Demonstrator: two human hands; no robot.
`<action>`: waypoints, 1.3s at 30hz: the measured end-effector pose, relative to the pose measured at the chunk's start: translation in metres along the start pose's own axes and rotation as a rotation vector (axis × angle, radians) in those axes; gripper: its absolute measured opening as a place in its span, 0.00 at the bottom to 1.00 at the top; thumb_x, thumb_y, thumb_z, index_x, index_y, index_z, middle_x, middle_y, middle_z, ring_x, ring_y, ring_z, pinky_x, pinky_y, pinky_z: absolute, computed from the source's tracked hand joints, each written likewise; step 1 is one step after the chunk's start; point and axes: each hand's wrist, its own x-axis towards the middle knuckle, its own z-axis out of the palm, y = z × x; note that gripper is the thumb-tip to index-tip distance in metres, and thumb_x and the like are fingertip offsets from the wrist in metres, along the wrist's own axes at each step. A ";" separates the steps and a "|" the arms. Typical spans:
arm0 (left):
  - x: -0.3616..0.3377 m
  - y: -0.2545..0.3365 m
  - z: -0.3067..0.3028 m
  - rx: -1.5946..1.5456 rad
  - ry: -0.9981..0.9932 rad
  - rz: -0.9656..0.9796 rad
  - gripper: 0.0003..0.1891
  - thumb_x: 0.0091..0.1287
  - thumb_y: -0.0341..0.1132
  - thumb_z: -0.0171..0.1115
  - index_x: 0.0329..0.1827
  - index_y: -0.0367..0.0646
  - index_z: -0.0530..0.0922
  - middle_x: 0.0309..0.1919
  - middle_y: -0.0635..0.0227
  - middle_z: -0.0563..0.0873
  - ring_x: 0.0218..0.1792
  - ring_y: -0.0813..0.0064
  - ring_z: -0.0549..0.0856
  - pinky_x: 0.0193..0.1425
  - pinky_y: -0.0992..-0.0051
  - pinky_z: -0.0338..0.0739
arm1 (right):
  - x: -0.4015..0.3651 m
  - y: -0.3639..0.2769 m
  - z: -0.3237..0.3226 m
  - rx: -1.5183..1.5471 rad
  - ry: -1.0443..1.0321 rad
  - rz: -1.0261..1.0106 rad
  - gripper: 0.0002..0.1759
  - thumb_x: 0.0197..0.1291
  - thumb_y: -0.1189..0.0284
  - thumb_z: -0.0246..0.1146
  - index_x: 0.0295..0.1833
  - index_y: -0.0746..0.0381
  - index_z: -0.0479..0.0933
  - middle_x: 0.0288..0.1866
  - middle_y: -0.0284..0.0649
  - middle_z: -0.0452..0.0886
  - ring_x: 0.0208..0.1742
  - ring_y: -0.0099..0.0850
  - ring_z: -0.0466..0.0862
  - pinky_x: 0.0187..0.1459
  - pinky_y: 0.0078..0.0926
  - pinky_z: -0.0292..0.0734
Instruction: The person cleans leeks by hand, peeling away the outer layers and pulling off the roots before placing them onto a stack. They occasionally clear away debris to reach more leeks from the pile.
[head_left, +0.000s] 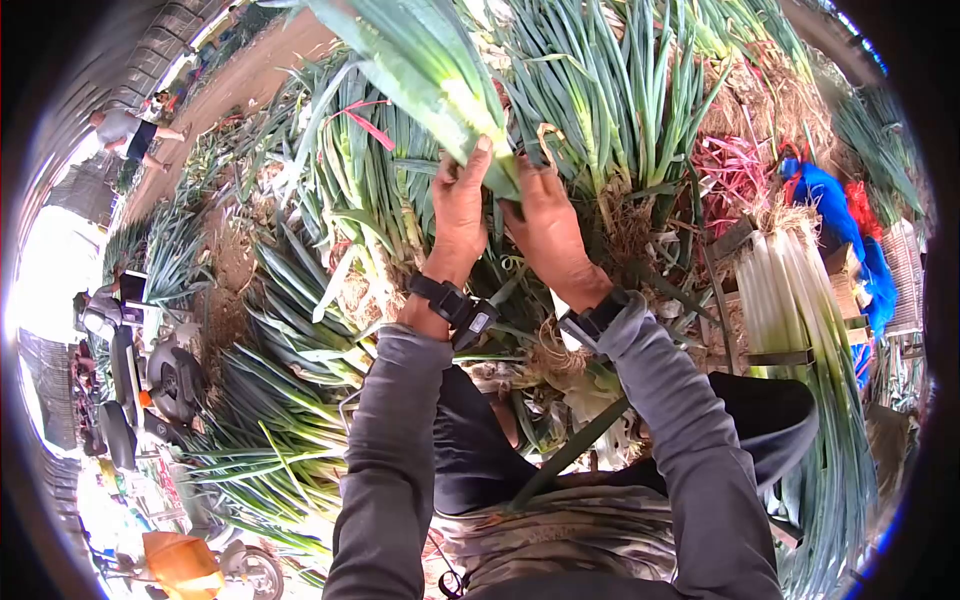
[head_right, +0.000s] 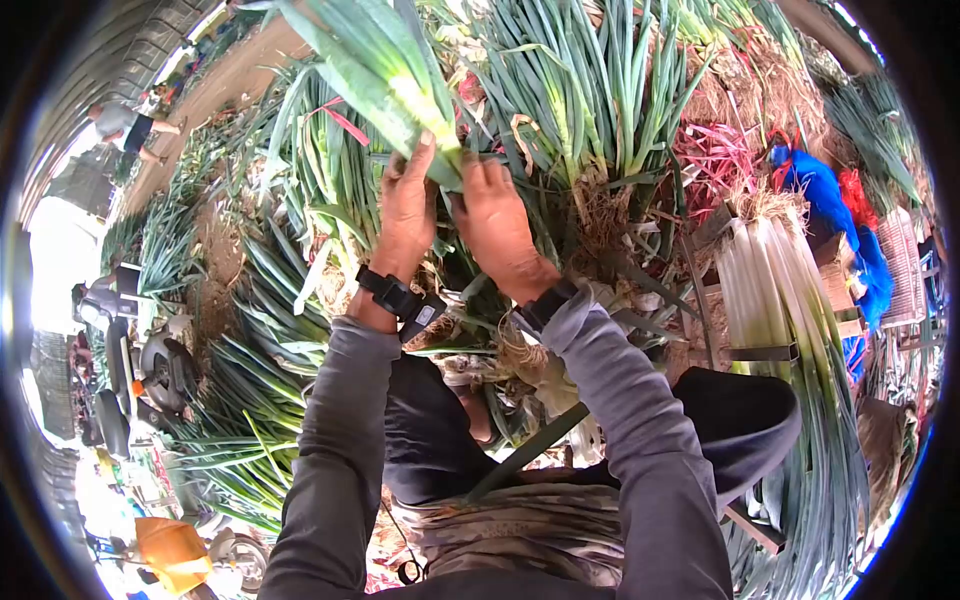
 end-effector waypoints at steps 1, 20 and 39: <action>-0.001 -0.001 0.001 0.016 -0.012 0.019 0.26 0.70 0.44 0.73 0.65 0.39 0.77 0.60 0.69 0.83 0.60 0.77 0.79 0.66 0.70 0.72 | 0.002 0.005 0.000 0.115 0.031 0.068 0.30 0.61 0.71 0.72 0.67 0.68 0.73 0.57 0.54 0.80 0.56 0.50 0.83 0.57 0.41 0.80; 0.012 -0.028 -0.002 -0.303 -0.179 -0.282 0.19 0.76 0.38 0.64 0.66 0.42 0.78 0.57 0.69 0.86 0.56 0.71 0.84 0.62 0.67 0.79 | -0.002 0.027 -0.048 1.035 -0.313 0.573 0.20 0.66 0.70 0.74 0.58 0.70 0.82 0.46 0.35 0.87 0.43 0.20 0.83 0.44 0.19 0.79; 0.011 -0.016 0.017 -0.220 -0.181 -0.095 0.23 0.68 0.28 0.72 0.64 0.46 0.73 0.58 0.67 0.83 0.60 0.70 0.82 0.66 0.63 0.77 | -0.013 0.019 -0.055 1.253 -0.215 0.514 0.07 0.66 0.81 0.70 0.48 0.62 0.82 0.48 0.33 0.86 0.49 0.19 0.82 0.55 0.21 0.78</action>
